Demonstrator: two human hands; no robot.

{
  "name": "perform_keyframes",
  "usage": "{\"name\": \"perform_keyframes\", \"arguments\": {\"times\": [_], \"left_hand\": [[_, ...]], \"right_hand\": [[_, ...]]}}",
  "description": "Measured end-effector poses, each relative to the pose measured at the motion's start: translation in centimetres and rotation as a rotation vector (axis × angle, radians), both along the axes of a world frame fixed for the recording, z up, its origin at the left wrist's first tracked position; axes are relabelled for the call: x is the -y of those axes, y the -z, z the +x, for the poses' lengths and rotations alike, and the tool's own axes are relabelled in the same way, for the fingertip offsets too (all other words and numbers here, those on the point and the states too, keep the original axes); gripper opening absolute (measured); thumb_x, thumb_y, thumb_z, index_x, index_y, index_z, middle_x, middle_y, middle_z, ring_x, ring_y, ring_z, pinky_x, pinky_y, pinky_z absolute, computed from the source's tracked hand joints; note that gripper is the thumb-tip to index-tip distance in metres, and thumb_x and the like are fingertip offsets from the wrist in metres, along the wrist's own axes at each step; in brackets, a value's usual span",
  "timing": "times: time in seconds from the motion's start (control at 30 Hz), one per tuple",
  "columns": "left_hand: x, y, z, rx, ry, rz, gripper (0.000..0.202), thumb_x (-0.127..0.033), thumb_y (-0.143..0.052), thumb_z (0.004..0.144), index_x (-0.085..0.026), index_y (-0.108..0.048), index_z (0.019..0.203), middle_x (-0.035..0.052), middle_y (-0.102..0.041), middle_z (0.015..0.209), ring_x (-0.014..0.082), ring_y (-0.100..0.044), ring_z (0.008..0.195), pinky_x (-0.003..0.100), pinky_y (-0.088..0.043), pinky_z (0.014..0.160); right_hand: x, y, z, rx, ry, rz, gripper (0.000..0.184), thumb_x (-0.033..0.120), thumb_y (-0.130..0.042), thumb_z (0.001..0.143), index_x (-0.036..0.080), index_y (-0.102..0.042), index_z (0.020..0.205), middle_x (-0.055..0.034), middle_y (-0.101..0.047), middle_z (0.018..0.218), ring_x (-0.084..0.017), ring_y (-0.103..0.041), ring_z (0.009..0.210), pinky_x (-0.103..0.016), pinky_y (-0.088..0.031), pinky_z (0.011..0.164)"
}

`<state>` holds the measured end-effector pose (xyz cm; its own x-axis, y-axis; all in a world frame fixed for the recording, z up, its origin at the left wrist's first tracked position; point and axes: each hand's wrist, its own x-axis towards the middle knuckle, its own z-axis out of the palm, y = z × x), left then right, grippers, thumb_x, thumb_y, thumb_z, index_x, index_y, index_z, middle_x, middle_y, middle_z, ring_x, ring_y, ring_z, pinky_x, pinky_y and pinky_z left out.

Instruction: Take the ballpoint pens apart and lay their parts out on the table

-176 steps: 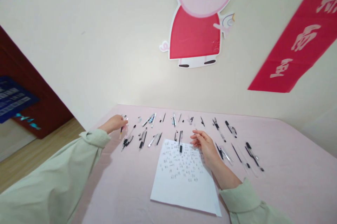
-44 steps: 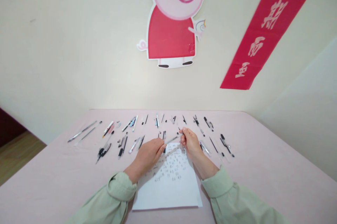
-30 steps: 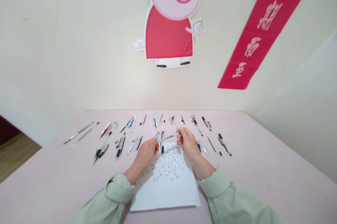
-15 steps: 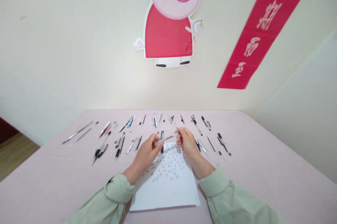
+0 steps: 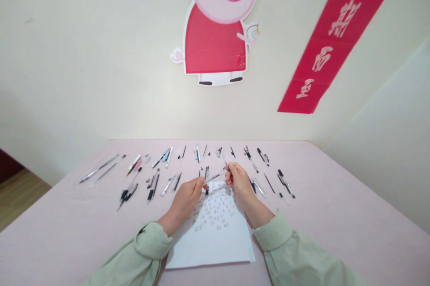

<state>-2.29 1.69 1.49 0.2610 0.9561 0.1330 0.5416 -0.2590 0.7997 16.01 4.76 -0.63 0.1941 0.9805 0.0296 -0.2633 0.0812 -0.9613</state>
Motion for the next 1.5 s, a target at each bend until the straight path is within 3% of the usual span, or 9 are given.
{"name": "perform_keyframes", "arguments": {"times": [0.17, 0.23, 0.3, 0.37, 0.57, 0.8, 1.0, 1.33, 1.5], "left_hand": [[0.2, -0.1, 0.2, 0.003, 0.058, 0.060, 0.033, -0.045, -0.044, 0.087, -0.019, -0.057, 0.104, -0.0016, -0.059, 0.073, 0.0148, -0.052, 0.063, 0.024, -0.036, 0.061], [0.1, 0.0, 0.2, -0.016, 0.031, 0.080, 0.031, -0.044, -0.040, 0.089, -0.019, -0.058, 0.093, -0.0019, -0.057, 0.068, 0.0148, -0.051, 0.061, 0.024, -0.035, 0.061], [0.0, 0.1, 0.2, -0.031, -0.015, 0.059, 0.042, -0.045, -0.029, 0.092, -0.019, -0.059, 0.077, -0.0015, -0.053, 0.060, 0.0155, -0.050, 0.059, 0.025, -0.034, 0.058], [0.0, 0.3, 0.1, -0.035, -0.036, 0.022, 0.050, -0.046, -0.024, 0.093, -0.019, -0.059, 0.071, -0.0008, -0.052, 0.057, 0.0159, -0.049, 0.058, 0.025, -0.033, 0.056], [0.1, 0.1, 0.1, -0.037, 0.056, 0.052, 0.033, -0.041, -0.045, 0.086, -0.020, -0.058, 0.108, -0.0006, -0.063, 0.076, 0.0142, -0.052, 0.062, 0.023, -0.036, 0.060], [0.2, 0.0, 0.1, -0.043, 0.049, 0.024, 0.034, -0.039, -0.038, 0.088, -0.019, -0.060, 0.106, -0.0013, -0.061, 0.068, 0.0143, -0.052, 0.060, 0.023, -0.034, 0.059], [0.3, 0.4, 0.2, 0.034, 0.074, 0.039, 0.038, -0.035, -0.038, 0.088, -0.020, -0.060, 0.115, 0.0013, -0.067, 0.083, 0.0139, -0.053, 0.064, 0.023, -0.037, 0.063], [0.3, 0.2, 0.2, 0.034, 0.065, 0.046, 0.038, -0.035, -0.038, 0.088, -0.019, -0.061, 0.114, -0.0021, -0.058, 0.066, 0.0122, -0.046, 0.055, 0.022, -0.032, 0.056], [0.3, 0.0, 0.3, 0.044, 0.045, 0.003, 0.037, -0.034, -0.039, 0.087, -0.018, -0.060, 0.113, -0.0049, -0.050, 0.057, 0.0113, -0.041, 0.050, 0.021, -0.028, 0.052]], "right_hand": [[0.1, 0.0, -0.1, 0.008, -0.010, 0.007, 0.035, 0.052, -0.060, 0.076, 0.017, -0.058, 0.073, 0.0058, -0.049, 0.043, -0.007, -0.038, 0.037, -0.018, -0.028, 0.039], [0.1, -0.1, -0.1, 0.014, -0.017, 0.002, 0.036, 0.053, -0.060, 0.076, 0.017, -0.058, 0.073, 0.0057, -0.050, 0.043, -0.007, -0.038, 0.037, -0.018, -0.028, 0.039], [0.2, -0.2, -0.1, 0.021, -0.019, -0.001, 0.036, 0.054, -0.060, 0.076, 0.018, -0.059, 0.073, 0.0056, -0.050, 0.043, -0.007, -0.039, 0.037, -0.019, -0.028, 0.040], [0.2, -0.2, -0.1, 0.022, -0.017, 0.000, 0.037, 0.054, -0.060, 0.076, 0.018, -0.059, 0.074, 0.0056, -0.049, 0.042, -0.007, -0.038, 0.037, -0.019, -0.028, 0.040], [0.3, -0.1, -0.2, 0.004, -0.037, 0.001, 0.034, 0.052, -0.062, 0.076, 0.018, -0.059, 0.073, 0.0057, -0.049, 0.043, -0.007, -0.038, 0.038, -0.019, -0.028, 0.040], [0.6, -0.9, -0.3, -0.342, -0.257, -0.136, 0.036, 0.053, -0.063, 0.076, 0.017, -0.066, 0.082, 0.0051, -0.050, 0.051, -0.008, -0.040, 0.042, -0.021, -0.037, 0.045], [1.0, -1.7, 0.0, -0.470, -0.463, -0.241, 0.040, 0.056, -0.058, 0.080, 0.018, -0.066, 0.092, 0.0062, -0.048, 0.051, -0.008, -0.041, 0.042, -0.020, -0.039, 0.047], [0.5, -1.6, 0.6, -0.547, -0.339, -0.219, 0.023, 0.043, -0.060, 0.080, 0.020, -0.064, 0.080, 0.0069, -0.044, 0.049, -0.008, -0.038, 0.042, -0.018, -0.039, 0.046], [0.2, -1.2, 1.0, -0.581, -0.287, -0.196, 0.026, 0.045, -0.060, 0.080, 0.019, -0.064, 0.081, 0.0074, -0.042, 0.048, -0.007, -0.036, 0.042, -0.018, -0.038, 0.045]]}}
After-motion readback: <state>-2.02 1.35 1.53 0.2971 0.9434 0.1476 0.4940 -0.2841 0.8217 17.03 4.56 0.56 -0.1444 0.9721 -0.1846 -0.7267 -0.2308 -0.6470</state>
